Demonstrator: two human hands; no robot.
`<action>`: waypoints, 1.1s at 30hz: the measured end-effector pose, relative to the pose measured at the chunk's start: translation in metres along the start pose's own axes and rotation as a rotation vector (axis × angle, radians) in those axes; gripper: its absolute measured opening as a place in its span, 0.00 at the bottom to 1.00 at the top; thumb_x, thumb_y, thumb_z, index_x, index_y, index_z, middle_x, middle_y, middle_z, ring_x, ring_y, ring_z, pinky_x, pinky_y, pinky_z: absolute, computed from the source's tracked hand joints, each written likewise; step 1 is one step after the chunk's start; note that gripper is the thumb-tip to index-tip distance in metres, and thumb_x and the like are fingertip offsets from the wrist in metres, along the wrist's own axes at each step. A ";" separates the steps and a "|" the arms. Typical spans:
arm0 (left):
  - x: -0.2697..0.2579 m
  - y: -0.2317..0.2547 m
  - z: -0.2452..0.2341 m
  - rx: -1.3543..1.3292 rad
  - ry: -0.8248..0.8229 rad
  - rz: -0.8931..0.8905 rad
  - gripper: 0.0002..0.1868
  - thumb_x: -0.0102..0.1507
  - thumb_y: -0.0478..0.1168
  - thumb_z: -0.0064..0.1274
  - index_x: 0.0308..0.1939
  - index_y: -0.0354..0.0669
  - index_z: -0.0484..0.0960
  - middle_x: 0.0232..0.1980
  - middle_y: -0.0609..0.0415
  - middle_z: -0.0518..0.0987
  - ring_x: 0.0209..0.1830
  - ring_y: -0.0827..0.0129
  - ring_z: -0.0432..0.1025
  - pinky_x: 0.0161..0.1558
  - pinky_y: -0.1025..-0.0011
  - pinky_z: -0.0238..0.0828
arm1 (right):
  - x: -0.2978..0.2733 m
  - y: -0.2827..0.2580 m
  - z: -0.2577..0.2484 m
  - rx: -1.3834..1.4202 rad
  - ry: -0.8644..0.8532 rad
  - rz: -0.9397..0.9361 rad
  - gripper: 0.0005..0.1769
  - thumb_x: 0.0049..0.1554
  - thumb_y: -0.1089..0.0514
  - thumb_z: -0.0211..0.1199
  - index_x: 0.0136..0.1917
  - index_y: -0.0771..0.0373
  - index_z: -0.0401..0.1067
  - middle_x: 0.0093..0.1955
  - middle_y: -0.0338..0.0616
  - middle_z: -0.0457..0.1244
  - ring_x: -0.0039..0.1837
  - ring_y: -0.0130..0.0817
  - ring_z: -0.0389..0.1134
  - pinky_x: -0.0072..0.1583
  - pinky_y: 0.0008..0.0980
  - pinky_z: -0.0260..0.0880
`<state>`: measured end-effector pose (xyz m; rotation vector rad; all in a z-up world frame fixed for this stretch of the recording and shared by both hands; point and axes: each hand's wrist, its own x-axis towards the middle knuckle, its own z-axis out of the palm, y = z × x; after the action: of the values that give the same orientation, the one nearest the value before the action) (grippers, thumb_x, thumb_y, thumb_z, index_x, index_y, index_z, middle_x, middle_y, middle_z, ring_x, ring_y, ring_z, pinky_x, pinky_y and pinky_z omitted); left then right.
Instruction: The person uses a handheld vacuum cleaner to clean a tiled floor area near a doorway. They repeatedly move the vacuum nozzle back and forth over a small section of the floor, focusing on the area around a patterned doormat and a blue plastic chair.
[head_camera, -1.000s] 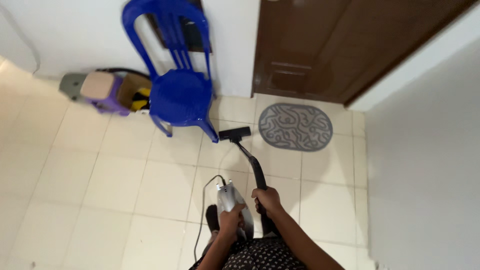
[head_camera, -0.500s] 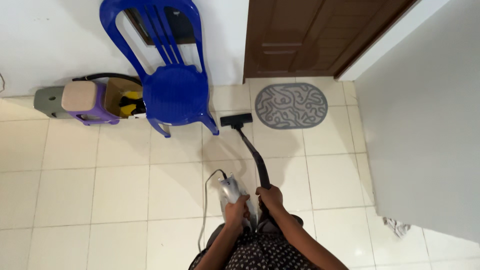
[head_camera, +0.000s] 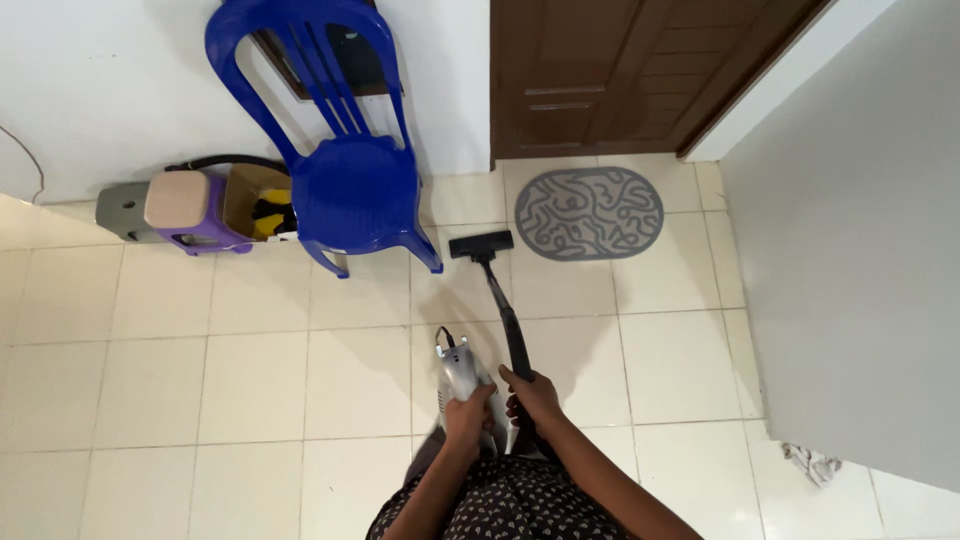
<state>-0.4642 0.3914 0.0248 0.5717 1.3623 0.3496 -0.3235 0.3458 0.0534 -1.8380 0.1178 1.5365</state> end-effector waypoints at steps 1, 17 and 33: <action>0.002 0.000 -0.001 -0.009 -0.012 0.000 0.13 0.58 0.41 0.61 0.22 0.39 0.76 0.17 0.55 0.68 0.13 0.67 0.62 0.19 0.67 0.57 | -0.001 -0.002 0.002 -0.013 -0.001 -0.048 0.25 0.54 0.41 0.70 0.39 0.66 0.69 0.26 0.43 0.62 0.26 0.33 0.63 0.30 0.33 0.64; 0.089 0.129 -0.017 0.107 -0.167 -0.041 0.16 0.59 0.42 0.63 0.22 0.41 0.74 0.17 0.55 0.68 0.13 0.67 0.62 0.18 0.66 0.60 | 0.076 -0.101 0.078 0.156 0.103 -0.165 0.10 0.52 0.59 0.65 0.40 0.68 0.69 0.25 0.43 0.58 0.23 0.33 0.57 0.27 0.35 0.57; 0.151 0.231 -0.074 -0.024 -0.141 -0.084 0.17 0.57 0.39 0.62 0.20 0.41 0.71 0.16 0.55 0.65 0.13 0.65 0.62 0.19 0.63 0.61 | 0.164 -0.201 0.134 0.169 0.108 -0.106 0.12 0.52 0.59 0.64 0.36 0.69 0.65 0.25 0.46 0.58 0.24 0.37 0.58 0.27 0.38 0.57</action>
<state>-0.4879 0.6758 0.0263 0.5083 1.2410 0.2526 -0.2869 0.6301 -0.0022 -1.7644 0.1919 1.3144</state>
